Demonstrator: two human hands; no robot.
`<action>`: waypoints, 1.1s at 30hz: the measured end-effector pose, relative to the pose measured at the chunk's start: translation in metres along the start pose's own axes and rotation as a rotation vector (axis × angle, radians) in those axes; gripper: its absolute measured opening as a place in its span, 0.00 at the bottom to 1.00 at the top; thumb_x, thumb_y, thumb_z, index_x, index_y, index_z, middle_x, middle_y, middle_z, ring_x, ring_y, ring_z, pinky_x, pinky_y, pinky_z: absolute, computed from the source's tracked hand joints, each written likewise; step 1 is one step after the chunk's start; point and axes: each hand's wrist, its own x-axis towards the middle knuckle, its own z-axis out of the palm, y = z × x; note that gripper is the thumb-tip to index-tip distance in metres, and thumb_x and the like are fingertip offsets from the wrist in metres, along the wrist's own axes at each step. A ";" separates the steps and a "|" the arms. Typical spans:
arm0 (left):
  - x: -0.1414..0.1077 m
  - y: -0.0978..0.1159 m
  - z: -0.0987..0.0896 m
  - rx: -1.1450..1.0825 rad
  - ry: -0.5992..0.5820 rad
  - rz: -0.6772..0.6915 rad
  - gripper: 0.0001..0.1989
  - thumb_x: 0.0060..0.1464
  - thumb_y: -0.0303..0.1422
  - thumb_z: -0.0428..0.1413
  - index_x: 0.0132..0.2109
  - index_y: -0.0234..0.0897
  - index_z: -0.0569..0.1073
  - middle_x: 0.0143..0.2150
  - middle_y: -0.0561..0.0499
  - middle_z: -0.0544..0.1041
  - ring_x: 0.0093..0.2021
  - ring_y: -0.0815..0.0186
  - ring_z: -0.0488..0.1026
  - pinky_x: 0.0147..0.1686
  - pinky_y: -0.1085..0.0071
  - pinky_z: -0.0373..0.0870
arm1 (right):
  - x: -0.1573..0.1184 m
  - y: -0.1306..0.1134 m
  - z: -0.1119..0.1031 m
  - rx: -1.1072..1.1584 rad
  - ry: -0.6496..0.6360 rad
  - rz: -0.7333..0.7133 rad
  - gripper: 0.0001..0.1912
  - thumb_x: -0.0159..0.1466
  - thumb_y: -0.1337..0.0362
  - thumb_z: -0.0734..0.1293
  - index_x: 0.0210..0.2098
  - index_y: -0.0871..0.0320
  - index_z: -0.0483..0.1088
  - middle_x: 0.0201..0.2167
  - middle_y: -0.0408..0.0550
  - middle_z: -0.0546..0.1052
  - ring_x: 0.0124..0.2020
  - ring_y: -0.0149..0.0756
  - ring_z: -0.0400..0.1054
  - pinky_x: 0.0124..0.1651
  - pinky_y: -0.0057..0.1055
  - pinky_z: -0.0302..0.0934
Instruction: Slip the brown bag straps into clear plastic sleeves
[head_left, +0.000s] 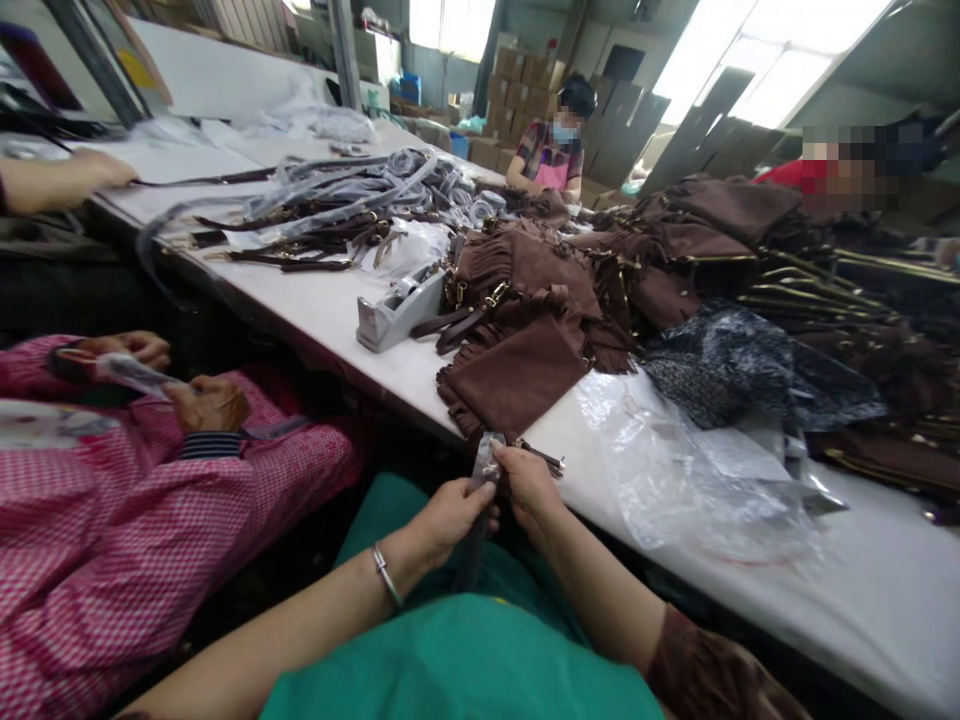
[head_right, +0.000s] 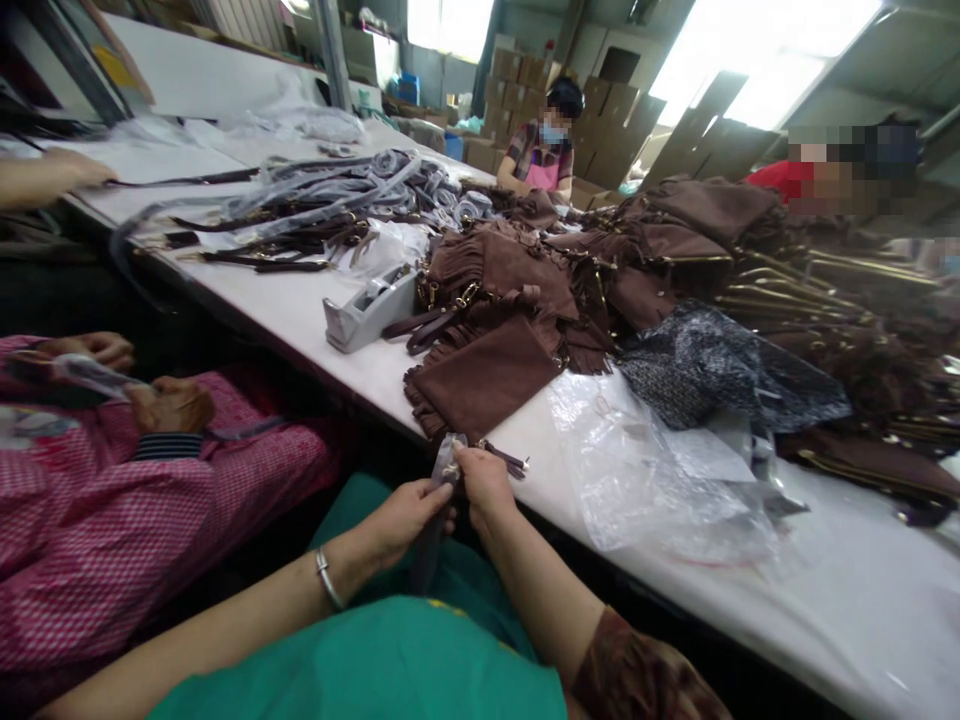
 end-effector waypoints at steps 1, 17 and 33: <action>0.000 0.000 -0.001 0.005 0.006 0.003 0.21 0.48 0.48 0.60 0.36 0.34 0.69 0.26 0.53 0.72 0.22 0.71 0.69 0.25 0.72 0.68 | 0.000 -0.001 0.001 0.024 0.003 0.017 0.17 0.50 0.54 0.72 0.21 0.61 0.67 0.16 0.42 0.70 0.17 0.29 0.62 0.19 0.26 0.56; -0.004 0.027 -0.010 0.334 0.120 0.017 0.15 0.53 0.44 0.53 0.27 0.37 0.66 0.17 0.59 0.62 0.14 0.76 0.53 0.16 0.76 0.45 | -0.015 -0.002 -0.006 0.138 0.052 0.060 0.10 0.60 0.58 0.66 0.34 0.60 0.70 0.30 0.50 0.78 0.27 0.36 0.73 0.27 0.30 0.67; -0.009 0.043 -0.019 0.452 0.062 0.014 0.15 0.56 0.41 0.49 0.27 0.37 0.67 0.19 0.57 0.63 0.16 0.74 0.53 0.18 0.74 0.46 | -0.020 -0.038 -0.021 -1.427 -0.462 -1.243 0.10 0.68 0.65 0.60 0.40 0.56 0.74 0.37 0.50 0.76 0.40 0.39 0.64 0.45 0.38 0.53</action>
